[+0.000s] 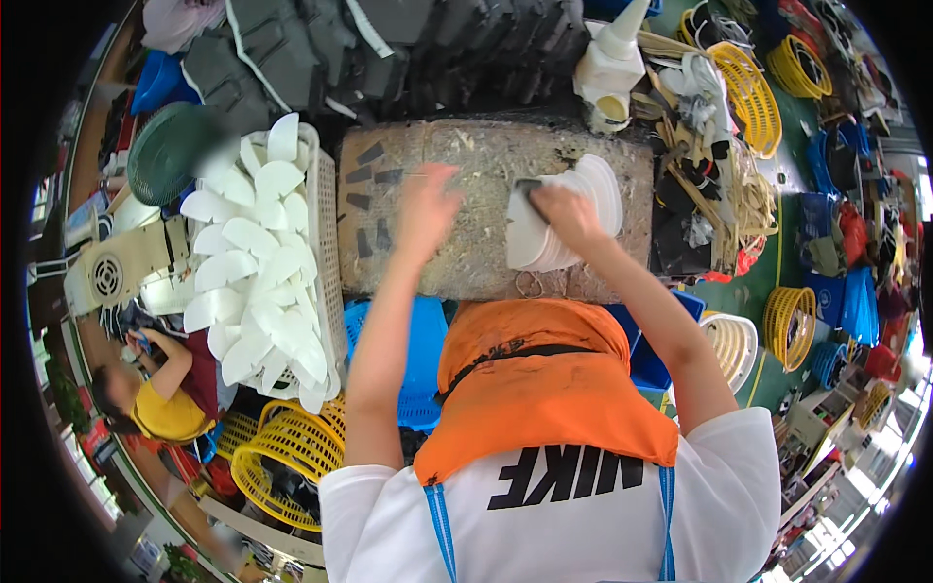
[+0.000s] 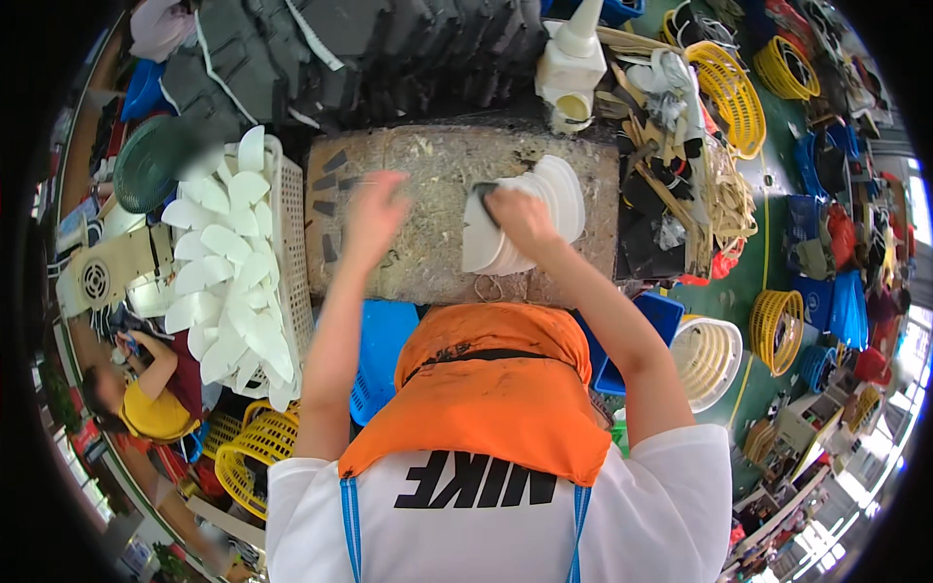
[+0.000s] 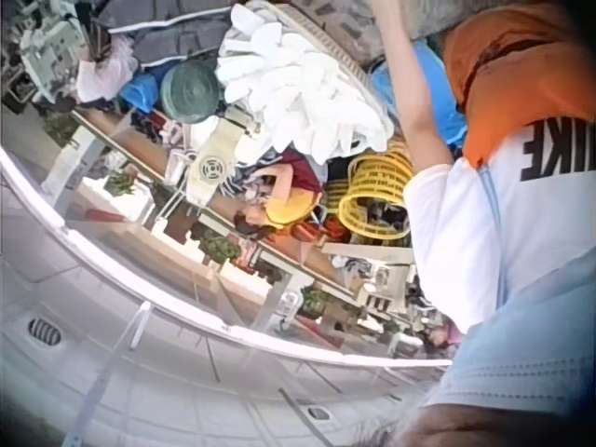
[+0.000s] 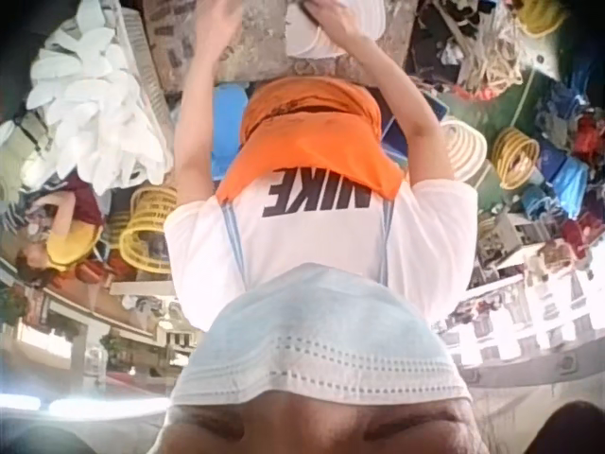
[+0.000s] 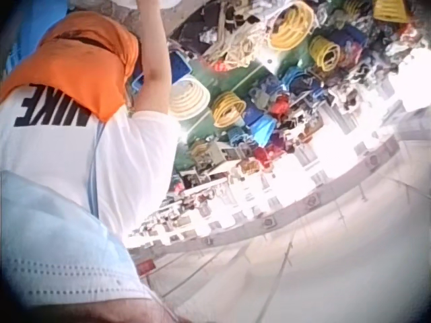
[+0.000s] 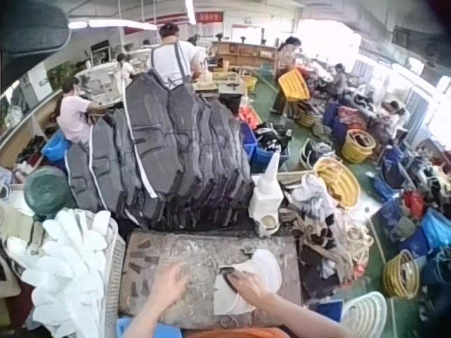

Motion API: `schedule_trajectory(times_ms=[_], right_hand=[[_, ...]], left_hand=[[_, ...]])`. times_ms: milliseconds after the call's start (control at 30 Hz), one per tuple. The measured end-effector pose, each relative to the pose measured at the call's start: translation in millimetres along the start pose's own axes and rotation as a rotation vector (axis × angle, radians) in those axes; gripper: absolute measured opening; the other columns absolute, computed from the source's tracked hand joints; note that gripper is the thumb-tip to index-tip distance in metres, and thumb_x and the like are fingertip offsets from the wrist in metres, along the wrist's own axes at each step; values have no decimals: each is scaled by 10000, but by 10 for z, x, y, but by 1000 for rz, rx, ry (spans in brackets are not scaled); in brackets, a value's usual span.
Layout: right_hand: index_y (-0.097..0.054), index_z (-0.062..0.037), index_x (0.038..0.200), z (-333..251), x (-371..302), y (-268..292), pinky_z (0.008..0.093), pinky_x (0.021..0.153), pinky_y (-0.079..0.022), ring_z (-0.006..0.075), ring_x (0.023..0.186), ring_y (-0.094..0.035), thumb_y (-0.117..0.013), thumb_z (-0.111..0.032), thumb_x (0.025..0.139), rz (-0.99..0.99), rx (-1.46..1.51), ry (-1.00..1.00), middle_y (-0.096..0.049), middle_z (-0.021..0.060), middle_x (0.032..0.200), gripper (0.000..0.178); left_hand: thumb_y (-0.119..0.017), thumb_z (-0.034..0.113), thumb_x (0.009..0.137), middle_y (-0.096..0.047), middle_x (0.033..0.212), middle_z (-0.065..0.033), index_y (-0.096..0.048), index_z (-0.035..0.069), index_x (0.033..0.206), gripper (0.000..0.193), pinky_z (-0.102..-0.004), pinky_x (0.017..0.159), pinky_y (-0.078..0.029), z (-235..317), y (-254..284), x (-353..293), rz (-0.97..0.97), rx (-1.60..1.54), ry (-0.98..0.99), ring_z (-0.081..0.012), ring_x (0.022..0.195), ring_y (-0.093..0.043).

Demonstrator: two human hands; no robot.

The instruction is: Applying adhesive to various white shoe components using a brush and a small glue container.

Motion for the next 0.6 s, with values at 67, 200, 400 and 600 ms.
schedule_trajectory(times_ms=[67, 200, 400, 600], right_hand=[[-564, -88, 1110, -312, -424, 83, 390, 719, -507, 264, 910, -596, -502, -110, 803, 235, 135, 292, -590, 77, 1039, 315], [-599, -85, 1075, -462, -834, -169, 374, 732, -508, 263, 877, -609, -517, -110, 795, -56, 236, 279, -609, 82, 988, 293], [-685, -76, 916, 613, -500, 66, 428, 713, -512, 338, 752, -640, -544, -294, 841, -242, 444, -486, -667, 168, 838, 270], [-647, -75, 969, 1670, 343, 962, 430, 738, -475, 340, 869, -602, -595, -177, 798, 452, 3, -416, -638, 123, 910, 206]], left_hand=[[-677, 79, 695, -554, 1159, -147, -555, 44, 1140, 463, -393, 899, -432, 290, -761, 163, -215, 23, -49, -336, 1042, -527], [-745, 95, 653, -526, 1186, -119, -501, 49, 1220, 618, -410, 929, -415, 328, -1335, 154, -420, 277, -56, -338, 1089, -488], [-646, 84, 731, -535, 1144, -137, -465, 29, 1230, 534, -397, 871, -452, 403, -1422, 51, -357, 473, -63, -325, 1005, -530], [-516, 33, 791, -557, 1039, -151, -542, 26, 1086, 297, -398, 733, -495, 755, -1078, 20, -220, 376, 31, -312, 876, -578]])
Point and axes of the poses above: each hand's wrist, its own x-axis towards the middle knuckle, its own y-axis out of the back of the hand, z = x × y, the point moved 7 cm from there along x, towards the middle knuckle
